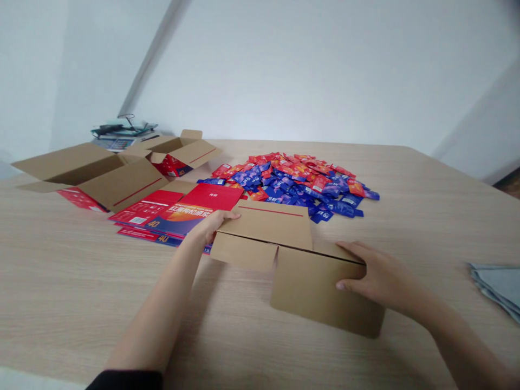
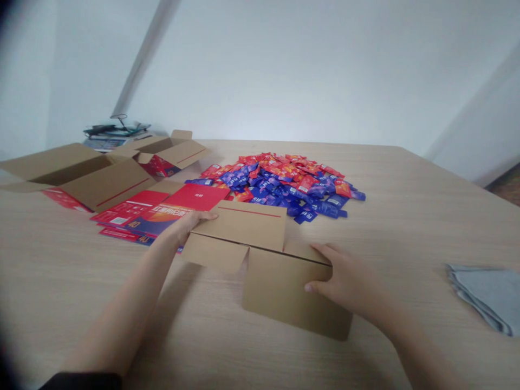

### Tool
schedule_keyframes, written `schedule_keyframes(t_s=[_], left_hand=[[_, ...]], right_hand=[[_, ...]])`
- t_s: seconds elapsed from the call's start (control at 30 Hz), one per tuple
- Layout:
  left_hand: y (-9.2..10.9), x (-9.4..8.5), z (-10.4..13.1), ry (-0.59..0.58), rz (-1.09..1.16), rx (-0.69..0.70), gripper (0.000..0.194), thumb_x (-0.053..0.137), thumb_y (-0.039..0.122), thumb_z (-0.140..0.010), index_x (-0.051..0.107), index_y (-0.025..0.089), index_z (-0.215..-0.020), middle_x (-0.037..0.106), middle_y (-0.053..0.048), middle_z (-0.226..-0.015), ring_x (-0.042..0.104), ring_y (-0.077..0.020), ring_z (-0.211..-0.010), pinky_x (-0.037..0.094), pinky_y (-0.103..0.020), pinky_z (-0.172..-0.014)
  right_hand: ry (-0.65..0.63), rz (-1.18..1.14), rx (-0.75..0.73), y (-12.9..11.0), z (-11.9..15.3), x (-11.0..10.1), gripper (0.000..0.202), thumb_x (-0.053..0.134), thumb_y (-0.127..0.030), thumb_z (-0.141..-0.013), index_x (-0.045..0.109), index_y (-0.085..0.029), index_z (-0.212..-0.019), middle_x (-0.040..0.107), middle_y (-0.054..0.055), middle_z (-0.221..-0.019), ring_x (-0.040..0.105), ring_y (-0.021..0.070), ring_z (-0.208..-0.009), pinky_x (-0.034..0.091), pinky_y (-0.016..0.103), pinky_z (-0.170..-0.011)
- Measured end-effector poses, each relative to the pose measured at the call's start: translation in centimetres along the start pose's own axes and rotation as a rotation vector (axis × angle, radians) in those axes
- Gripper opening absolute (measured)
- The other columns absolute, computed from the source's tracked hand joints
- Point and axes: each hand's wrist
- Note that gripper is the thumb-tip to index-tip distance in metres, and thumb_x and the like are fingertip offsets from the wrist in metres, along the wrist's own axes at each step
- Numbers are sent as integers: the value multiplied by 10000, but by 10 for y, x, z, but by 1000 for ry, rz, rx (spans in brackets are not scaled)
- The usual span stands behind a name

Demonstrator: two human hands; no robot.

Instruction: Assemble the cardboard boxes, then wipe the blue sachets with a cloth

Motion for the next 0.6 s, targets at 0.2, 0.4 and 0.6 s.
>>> schedule_keyframes(t_s=[0.2, 0.4, 0.6], left_hand=[[-1, -4, -2, -73, 8, -108, 460, 892, 300, -461, 758, 143, -872, 788, -150, -840, 738, -317, -659, 586, -395, -619], [-2, -1, -1, -52, 97, -5, 832, 928, 310, -559, 643, 282, -1341, 782, -93, -1073, 764, -272, -809, 597, -358, -691], [-13, -2, -1, -134, 208, 218, 585, 713, 535, -785, 683, 237, -1288, 781, -100, -1098, 744, -324, -979, 599, -424, -784]], right_hand=[[16, 27, -25, 5, 2, 4, 740, 743, -484, -749, 596, -207, -1420, 637, 130, -1400, 642, 361, -1212, 515, 507, -1022], [2, 15, -27, 4, -1, 2, 709, 728, -481, -763, 616, -198, -1403, 643, 140, -1406, 643, 374, -1222, 515, 533, -1021], [11, -4, -13, 6, -13, -2, 738, 751, -485, -736, 635, -175, -1395, 655, 148, -1393, 643, 378, -1228, 513, 526, -1024]])
Point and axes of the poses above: each hand's wrist, its own z-axis away from the middle knuckle, its own x-axis out of the palm, y = z × x
